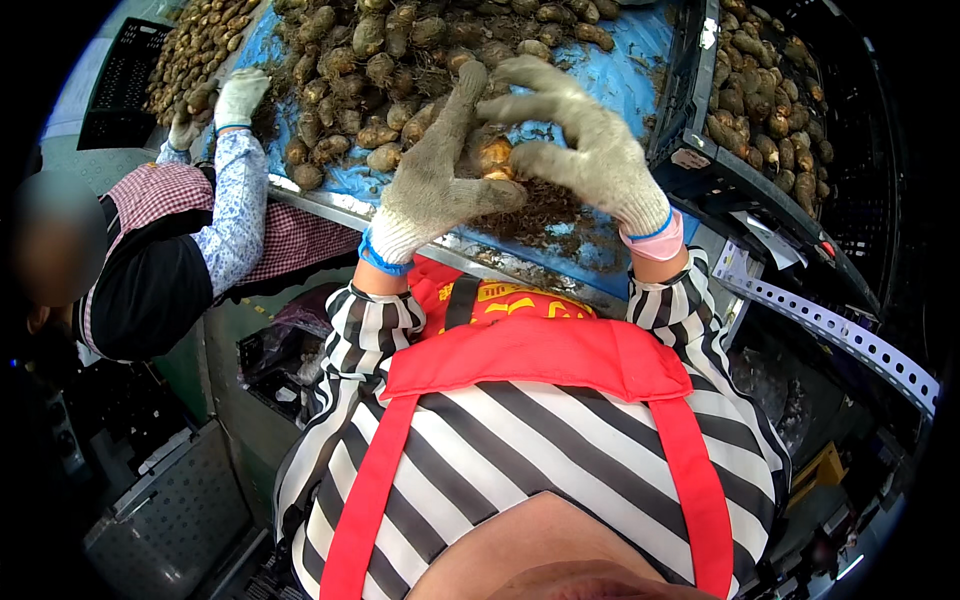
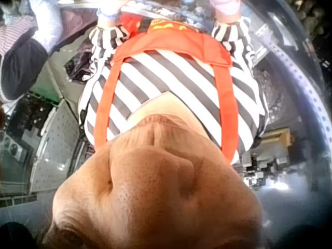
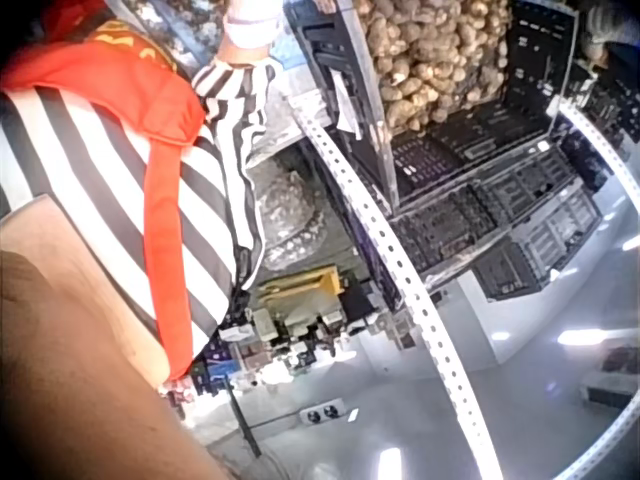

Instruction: The person cleans and sorts small brown root vegetables by hand, removing soil and debris before placing them into a crate.

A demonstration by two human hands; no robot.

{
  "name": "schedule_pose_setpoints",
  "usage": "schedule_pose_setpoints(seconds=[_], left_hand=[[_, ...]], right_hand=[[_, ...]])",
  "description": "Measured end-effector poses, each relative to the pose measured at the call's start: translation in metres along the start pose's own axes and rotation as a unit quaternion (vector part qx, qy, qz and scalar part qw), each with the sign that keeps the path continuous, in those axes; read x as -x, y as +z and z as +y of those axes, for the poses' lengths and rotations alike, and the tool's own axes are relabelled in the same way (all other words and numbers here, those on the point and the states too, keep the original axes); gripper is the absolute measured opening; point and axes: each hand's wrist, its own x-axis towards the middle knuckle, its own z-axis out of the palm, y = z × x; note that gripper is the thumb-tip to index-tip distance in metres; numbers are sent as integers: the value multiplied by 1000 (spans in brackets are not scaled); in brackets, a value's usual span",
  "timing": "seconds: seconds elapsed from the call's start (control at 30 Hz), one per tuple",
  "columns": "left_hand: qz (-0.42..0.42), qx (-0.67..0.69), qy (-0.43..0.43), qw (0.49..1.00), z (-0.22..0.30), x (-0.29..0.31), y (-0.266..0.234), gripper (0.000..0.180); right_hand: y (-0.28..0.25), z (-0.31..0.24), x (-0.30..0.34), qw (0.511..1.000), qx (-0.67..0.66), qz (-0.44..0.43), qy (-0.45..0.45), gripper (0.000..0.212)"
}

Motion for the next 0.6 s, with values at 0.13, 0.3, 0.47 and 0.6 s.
schedule_pose_setpoints(seconds=[0.13,0.3,0.47,0.6], left_hand=[[-43,4,-93,995,16,1,-3,118],[20,-45,7,999,5,-5,2,96],[8,172,-226,959,8,-4,-5,57],[-8,453,-60,890,-26,2,10,57]], right_hand=[[10,-6,-5,994,-32,-93,-52,26],[23,28,-7,977,143,119,-104,17],[8,34,14,991,-16,62,117,33],[24,9,18,986,-103,96,86,38]])
